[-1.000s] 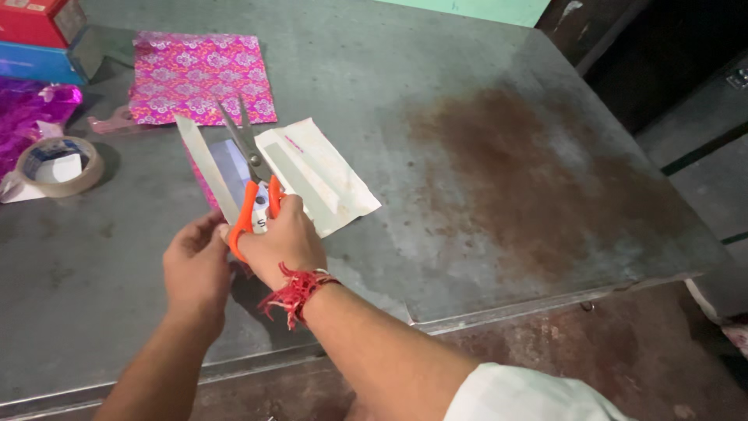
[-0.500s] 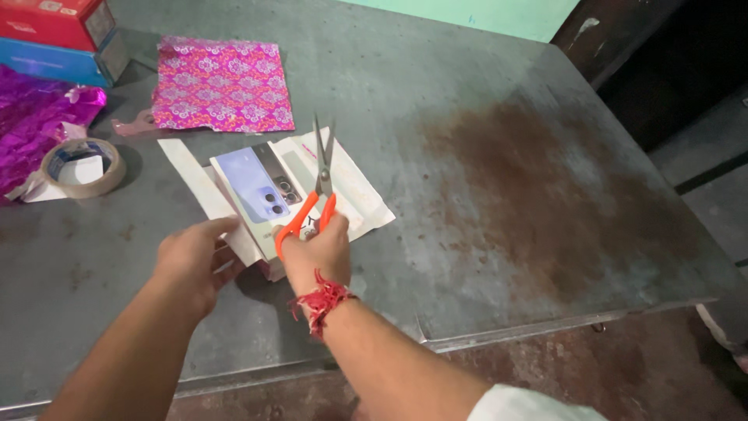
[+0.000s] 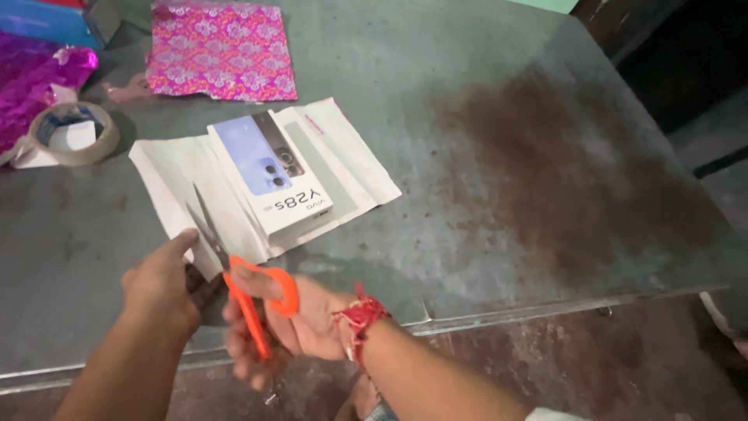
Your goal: The person wraps a rectangular box with patterned paper, secures it with tape, and trims the excess paper using scissors. They then prepare to wrap another box by cutting tape and positioning the paper.
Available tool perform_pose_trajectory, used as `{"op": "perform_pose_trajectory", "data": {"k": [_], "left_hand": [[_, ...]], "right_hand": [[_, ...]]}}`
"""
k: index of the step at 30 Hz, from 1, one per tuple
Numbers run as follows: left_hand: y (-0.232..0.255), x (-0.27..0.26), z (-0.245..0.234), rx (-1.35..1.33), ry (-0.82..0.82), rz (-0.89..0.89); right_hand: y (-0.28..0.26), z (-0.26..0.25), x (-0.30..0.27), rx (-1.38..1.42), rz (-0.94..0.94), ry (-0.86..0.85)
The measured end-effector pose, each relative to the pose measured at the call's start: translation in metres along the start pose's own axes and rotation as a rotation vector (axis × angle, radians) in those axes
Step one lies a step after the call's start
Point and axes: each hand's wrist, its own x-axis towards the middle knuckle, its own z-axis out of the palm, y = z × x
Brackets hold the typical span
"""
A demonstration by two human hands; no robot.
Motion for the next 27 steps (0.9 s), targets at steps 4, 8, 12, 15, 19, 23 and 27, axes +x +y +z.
{"op": "perform_pose_trajectory", "data": {"k": [4,8,12,15,19,23,27], "left_hand": [[-0.005,-0.003,-0.024,0.113,-0.191,0.051],[-0.006,-0.005,-0.033,0.154,-0.295,0.059],[-0.007,-0.003,-0.032,0.107,-0.218,0.022],[-0.007,-0.001,-0.031,0.023,-0.165,-0.005],[-0.01,0.003,-0.034,-0.037,-0.167,-0.008],[-0.006,0.006,-0.037,-0.012,-0.127,0.045],[0.007,0.005,-0.043,-0.091,-0.059,0.083]], "right_hand": [[0.025,-0.006,-0.02,-0.051,0.112,0.038],[0.029,-0.011,-0.033,-0.114,0.16,0.068],[0.033,-0.012,-0.05,-0.091,0.195,0.089],[0.029,-0.01,-0.058,-0.143,0.245,0.044],[0.026,-0.001,-0.047,-0.193,0.243,0.092],[0.027,0.003,-0.042,-0.188,0.253,0.076],[0.029,0.004,-0.058,-0.149,0.288,0.063]]}}
